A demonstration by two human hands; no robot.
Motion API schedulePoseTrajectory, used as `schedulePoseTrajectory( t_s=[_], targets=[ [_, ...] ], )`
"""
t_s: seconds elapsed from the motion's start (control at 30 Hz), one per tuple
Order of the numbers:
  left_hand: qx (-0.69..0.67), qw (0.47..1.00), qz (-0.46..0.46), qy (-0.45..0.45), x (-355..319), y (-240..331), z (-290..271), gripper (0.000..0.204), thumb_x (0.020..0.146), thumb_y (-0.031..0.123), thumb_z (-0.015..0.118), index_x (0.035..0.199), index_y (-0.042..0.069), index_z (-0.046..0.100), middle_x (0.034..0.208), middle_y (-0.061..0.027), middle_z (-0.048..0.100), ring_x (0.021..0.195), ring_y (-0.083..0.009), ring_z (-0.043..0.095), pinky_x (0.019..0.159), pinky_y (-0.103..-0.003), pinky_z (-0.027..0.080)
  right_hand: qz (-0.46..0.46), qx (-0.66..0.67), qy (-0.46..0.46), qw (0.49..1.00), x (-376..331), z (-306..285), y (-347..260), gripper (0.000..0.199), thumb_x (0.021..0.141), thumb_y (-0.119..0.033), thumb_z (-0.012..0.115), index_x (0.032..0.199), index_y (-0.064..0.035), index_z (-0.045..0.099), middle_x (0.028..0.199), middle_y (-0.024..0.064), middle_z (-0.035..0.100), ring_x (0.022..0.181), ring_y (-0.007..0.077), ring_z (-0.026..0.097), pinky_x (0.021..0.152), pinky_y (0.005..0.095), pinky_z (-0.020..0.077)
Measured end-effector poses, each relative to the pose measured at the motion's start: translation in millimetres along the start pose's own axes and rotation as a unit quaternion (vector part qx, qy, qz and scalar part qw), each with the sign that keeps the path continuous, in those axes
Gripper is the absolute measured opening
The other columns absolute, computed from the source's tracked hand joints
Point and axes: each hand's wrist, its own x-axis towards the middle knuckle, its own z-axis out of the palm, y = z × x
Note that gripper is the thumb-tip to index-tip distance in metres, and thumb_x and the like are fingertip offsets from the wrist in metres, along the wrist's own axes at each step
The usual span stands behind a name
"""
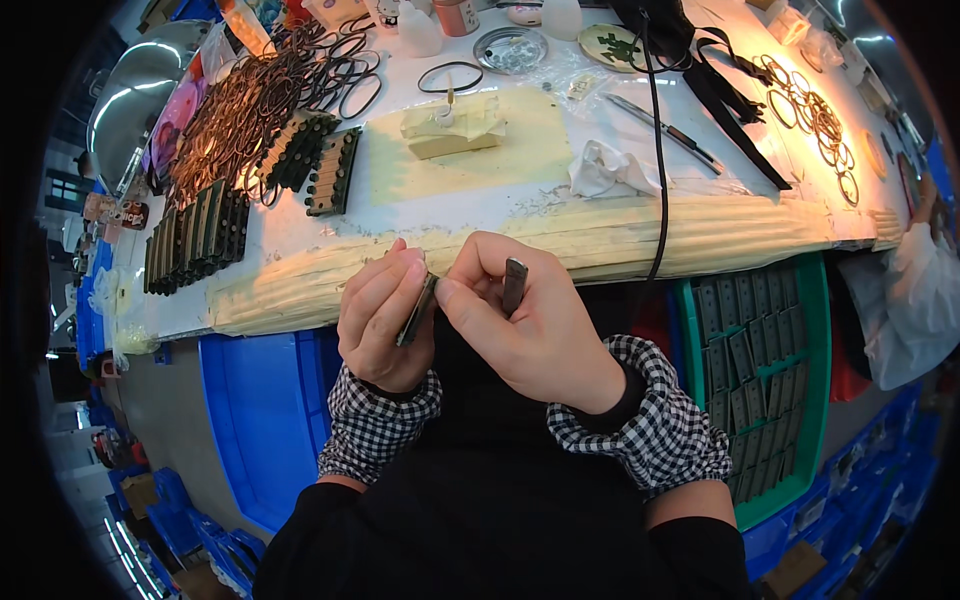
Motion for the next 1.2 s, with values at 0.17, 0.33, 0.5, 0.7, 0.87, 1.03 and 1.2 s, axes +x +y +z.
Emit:
schedulePoseTrajectory(
  t_s=[0.17, 0.33, 0.5, 0.7, 0.87, 1.03, 1.2],
  targets=[
    [-0.029, 0.999, 0.001, -0.045, -3.9, -2.5, -1.0, 0.039, 0.068, -0.013, 0.072, 0.105, -0.003, 0.065, 0.102, -0.0151, 0.066, 0.094, -0.0304, 0.065, 0.085, -0.043, 0.058, -0.004, -0.014, -0.001, 1.0, -0.2, -3.5, 0.7, 0.015, 0.091, -0.008, 0.058, 0.078, -0.0044, 0.051, 0.067, -0.007, 0.046, 0.06, -0.0008, 0.037, 0.052, 0.0181, 0.0298],
    [-0.156, 0.977, -0.144, 0.016, -3.8, 8.6, 3.7, 0.029, 0.078, -0.005, 0.069, 0.107, -0.004, 0.064, 0.102, -0.0152, 0.066, 0.096, -0.0262, 0.064, 0.089, -0.039, 0.055, 0.018, -0.067, -0.013, 0.998, -1.0, -3.8, -14.3, 0.013, 0.089, -0.009, 0.065, 0.081, -0.0033, 0.057, 0.069, -0.0051, 0.051, 0.058, -0.0007, 0.036, 0.048, 0.0189, 0.0267],
    [-0.526, 0.781, -0.329, 0.075, -2.1, 11.8, 4.6, 0.025, 0.094, 0.012, 0.059, 0.115, -0.002, 0.058, 0.127, -0.0184, 0.052, 0.114, -0.025, 0.056, 0.097, -0.038, 0.048, -0.148, -0.242, 0.084, 0.955, 4.7, -0.7, -13.7, 0.013, 0.083, -0.004, 0.07, 0.095, -0.0011, 0.066, 0.076, 0.0036, 0.062, 0.058, 0.0078, 0.05, 0.047, 0.0224, 0.0366],
    [-0.576, 0.725, -0.369, 0.082, 1.6, 16.0, 3.7, 0.029, 0.096, 0.018, 0.057, 0.118, -0.001, 0.056, 0.13, -0.0178, 0.051, 0.121, -0.0253, 0.051, 0.101, -0.039, 0.044, -0.251, -0.307, 0.108, 0.912, 5.9, 11.0, -2.4, 0.017, 0.08, 0.003, 0.067, 0.097, -0.0011, 0.069, 0.082, 0.0101, 0.066, 0.067, 0.0204, 0.065, 0.058, 0.0274, 0.0512],
    [-0.569, 0.726, -0.377, 0.083, -3.3, 16.7, 6.7, 0.029, 0.096, 0.018, 0.058, 0.118, 0.0, 0.055, 0.124, -0.0159, 0.056, 0.116, -0.0237, 0.054, 0.099, -0.037, 0.045, -0.273, -0.35, 0.099, 0.89, 5.2, 7.4, 1.1, 0.02, 0.077, 0.003, 0.068, 0.097, -0.0011, 0.068, 0.081, 0.0096, 0.065, 0.068, 0.0229, 0.065, 0.058, 0.0291, 0.0519],
    [-0.538, 0.729, -0.41, 0.101, -12.9, 15.3, 9.5, 0.031, 0.098, 0.02, 0.055, 0.12, -0.001, 0.053, 0.116, -0.0125, 0.059, 0.107, -0.0219, 0.058, 0.094, -0.036, 0.048, -0.275, -0.384, 0.121, 0.873, 1.9, 8.0, -3.0, 0.019, 0.075, 0.004, 0.068, 0.094, -0.0011, 0.066, 0.08, 0.0089, 0.063, 0.066, 0.0237, 0.064, 0.056, 0.0305, 0.0518],
    [-0.541, 0.709, -0.436, 0.119, -17.2, 18.1, 9.8, 0.029, 0.098, 0.02, 0.054, 0.12, 0.0, 0.053, 0.113, -0.012, 0.06, 0.103, -0.0208, 0.06, 0.089, -0.035, 0.05, -0.235, -0.354, 0.127, 0.896, 4.1, 10.2, -5.3, 0.017, 0.078, 0.007, 0.067, 0.093, -0.0003, 0.069, 0.081, 0.0052, 0.063, 0.048, 0.0056, 0.048, 0.043, 0.0217, 0.036]
  ],
)
